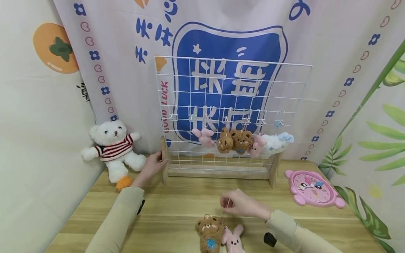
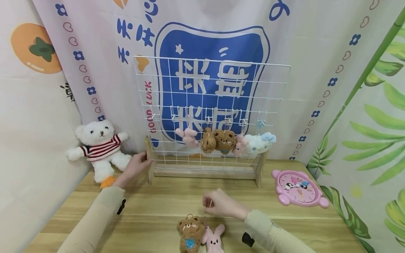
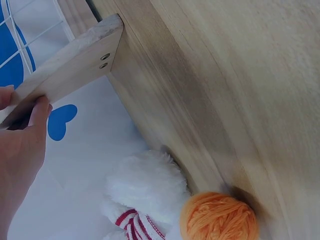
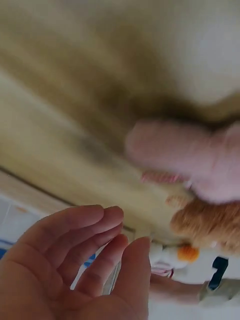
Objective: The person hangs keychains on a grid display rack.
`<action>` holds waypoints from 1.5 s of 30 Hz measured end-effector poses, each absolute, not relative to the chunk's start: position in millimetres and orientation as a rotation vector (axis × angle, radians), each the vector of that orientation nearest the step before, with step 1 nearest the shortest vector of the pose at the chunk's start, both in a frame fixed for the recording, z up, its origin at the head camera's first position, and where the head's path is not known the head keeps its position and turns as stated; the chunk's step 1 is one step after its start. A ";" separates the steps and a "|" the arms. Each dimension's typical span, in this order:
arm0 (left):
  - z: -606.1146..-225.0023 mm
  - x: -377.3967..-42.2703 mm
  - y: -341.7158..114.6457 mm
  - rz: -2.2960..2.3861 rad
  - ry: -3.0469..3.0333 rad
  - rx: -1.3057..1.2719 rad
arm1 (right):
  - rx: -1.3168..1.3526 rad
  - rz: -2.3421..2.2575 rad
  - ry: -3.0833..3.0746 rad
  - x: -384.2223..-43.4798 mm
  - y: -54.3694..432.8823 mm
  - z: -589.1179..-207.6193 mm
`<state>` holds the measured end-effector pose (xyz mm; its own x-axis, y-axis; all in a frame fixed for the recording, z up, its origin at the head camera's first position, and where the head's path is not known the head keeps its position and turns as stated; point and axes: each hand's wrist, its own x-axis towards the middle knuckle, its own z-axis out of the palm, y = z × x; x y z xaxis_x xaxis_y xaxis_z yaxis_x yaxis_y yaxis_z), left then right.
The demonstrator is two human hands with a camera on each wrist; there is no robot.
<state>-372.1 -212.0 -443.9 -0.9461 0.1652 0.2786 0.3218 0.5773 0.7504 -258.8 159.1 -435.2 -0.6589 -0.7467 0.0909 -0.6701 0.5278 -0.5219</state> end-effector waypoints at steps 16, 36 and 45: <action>-444.7 -373.3 -215.5 -1.286 -2.617 -0.415 | -1.167 -0.594 2.575 -250.1 156.8 -460.8; -444.9 -374.4 -214.6 -1.278 -2.621 -0.410 | -1.069 -0.645 2.600 -251.1 165.9 -459.9; -444.8 -373.8 -212.8 -1.288 -2.624 -0.414 | -1.121 -0.849 2.580 -253.7 172.1 -456.6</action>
<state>-373.8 -212.8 -444.8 -0.9431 0.1651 0.2887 0.3294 0.5836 0.7423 -253.7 172.1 -456.6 -0.6915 -0.7213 0.0406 -0.6045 0.5469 -0.5792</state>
